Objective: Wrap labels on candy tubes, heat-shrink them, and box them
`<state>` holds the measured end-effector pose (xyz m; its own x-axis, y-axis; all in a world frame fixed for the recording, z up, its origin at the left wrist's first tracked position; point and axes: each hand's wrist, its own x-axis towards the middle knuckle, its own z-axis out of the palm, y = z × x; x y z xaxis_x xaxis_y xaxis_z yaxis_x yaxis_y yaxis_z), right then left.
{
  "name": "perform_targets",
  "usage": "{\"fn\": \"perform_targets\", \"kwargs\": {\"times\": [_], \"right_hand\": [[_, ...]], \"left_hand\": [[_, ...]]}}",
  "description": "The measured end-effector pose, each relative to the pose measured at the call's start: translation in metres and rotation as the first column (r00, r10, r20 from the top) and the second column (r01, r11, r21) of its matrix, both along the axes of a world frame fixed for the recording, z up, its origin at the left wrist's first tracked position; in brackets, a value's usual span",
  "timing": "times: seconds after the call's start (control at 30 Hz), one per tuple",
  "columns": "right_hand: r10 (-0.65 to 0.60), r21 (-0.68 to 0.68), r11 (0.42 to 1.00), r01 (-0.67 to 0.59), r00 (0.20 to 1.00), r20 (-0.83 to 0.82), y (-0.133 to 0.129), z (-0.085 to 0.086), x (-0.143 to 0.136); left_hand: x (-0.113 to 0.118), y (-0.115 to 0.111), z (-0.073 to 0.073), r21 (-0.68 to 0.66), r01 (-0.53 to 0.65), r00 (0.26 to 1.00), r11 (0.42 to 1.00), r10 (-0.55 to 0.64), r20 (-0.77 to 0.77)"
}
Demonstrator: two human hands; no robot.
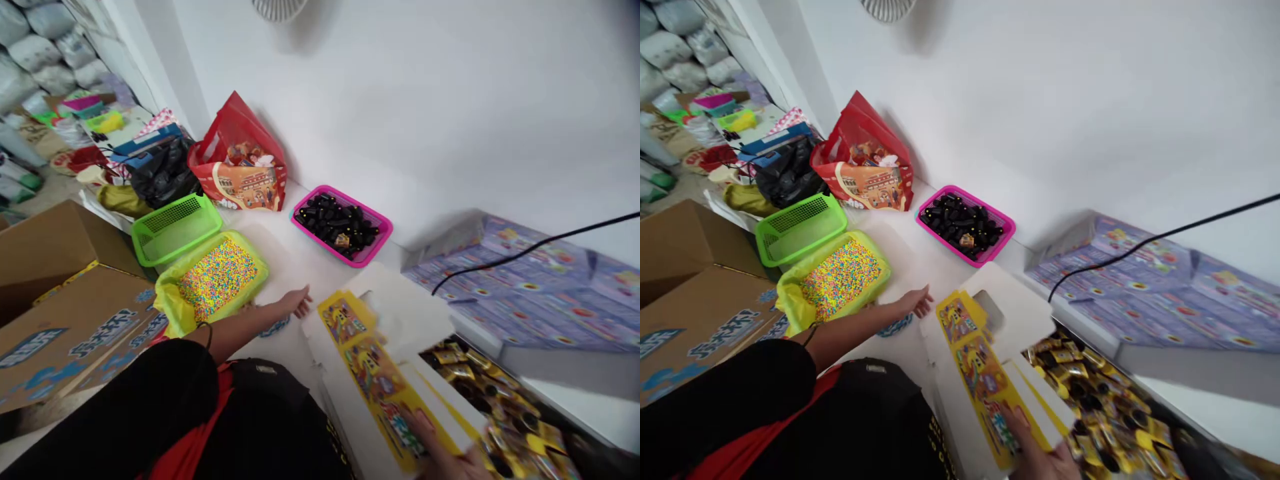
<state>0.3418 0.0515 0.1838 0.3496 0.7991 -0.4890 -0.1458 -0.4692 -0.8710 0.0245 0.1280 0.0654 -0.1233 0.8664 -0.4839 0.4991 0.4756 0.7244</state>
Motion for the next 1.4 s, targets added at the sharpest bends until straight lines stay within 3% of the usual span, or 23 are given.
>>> {"fn": "perform_targets", "kwargs": {"times": [0.1,0.2,0.3,0.5,0.7,1.0,1.13,1.27,1.4], "right_hand": [[-0.049,-0.076,0.996,0.049,0.999,-0.002,-0.004,-0.007,-0.019],[-0.056,-0.077,0.995,0.057,0.998,0.011,-0.005,-0.009,-0.025],[-0.047,-0.057,0.997,0.046,0.999,-0.018,-0.002,-0.013,-0.036],[-0.004,-0.01,1.0,0.002,0.981,-0.193,0.002,-0.045,-0.089],[0.021,0.028,0.999,-0.015,0.974,-0.227,-0.004,-0.085,-0.112],[0.003,-0.026,1.0,-0.013,0.942,-0.336,-0.035,-0.147,-0.119],[0.082,0.014,0.997,-0.082,0.938,-0.336,-0.034,-0.168,-0.118],[0.209,0.106,0.977,-0.183,0.91,-0.357,-0.03,-0.188,-0.126],[0.249,0.226,0.954,-0.198,0.942,-0.226,-0.03,-0.205,-0.137]], "left_hand": [[-0.014,-0.075,-0.012,0.072,-0.009,0.976,0.997,0.024,-0.217],[-0.027,-0.13,-0.027,0.035,0.238,0.866,0.971,-0.195,-0.461],[-0.038,-0.156,-0.042,-0.031,0.425,0.725,0.904,-0.361,-0.586],[-0.061,-0.177,-0.056,0.026,0.508,0.654,0.861,-0.366,-0.662],[-0.088,-0.201,-0.064,0.113,0.68,0.598,0.725,-0.459,-0.656],[-0.103,-0.207,-0.089,0.344,0.652,0.647,0.675,-0.261,-0.716],[-0.109,-0.206,-0.091,0.355,0.703,0.57,0.617,-0.19,-0.799],[-0.112,-0.201,-0.094,0.365,0.772,0.496,0.52,-0.136,-0.857],[-0.112,-0.196,-0.094,0.386,0.793,0.471,0.471,-0.073,-0.879]]}}
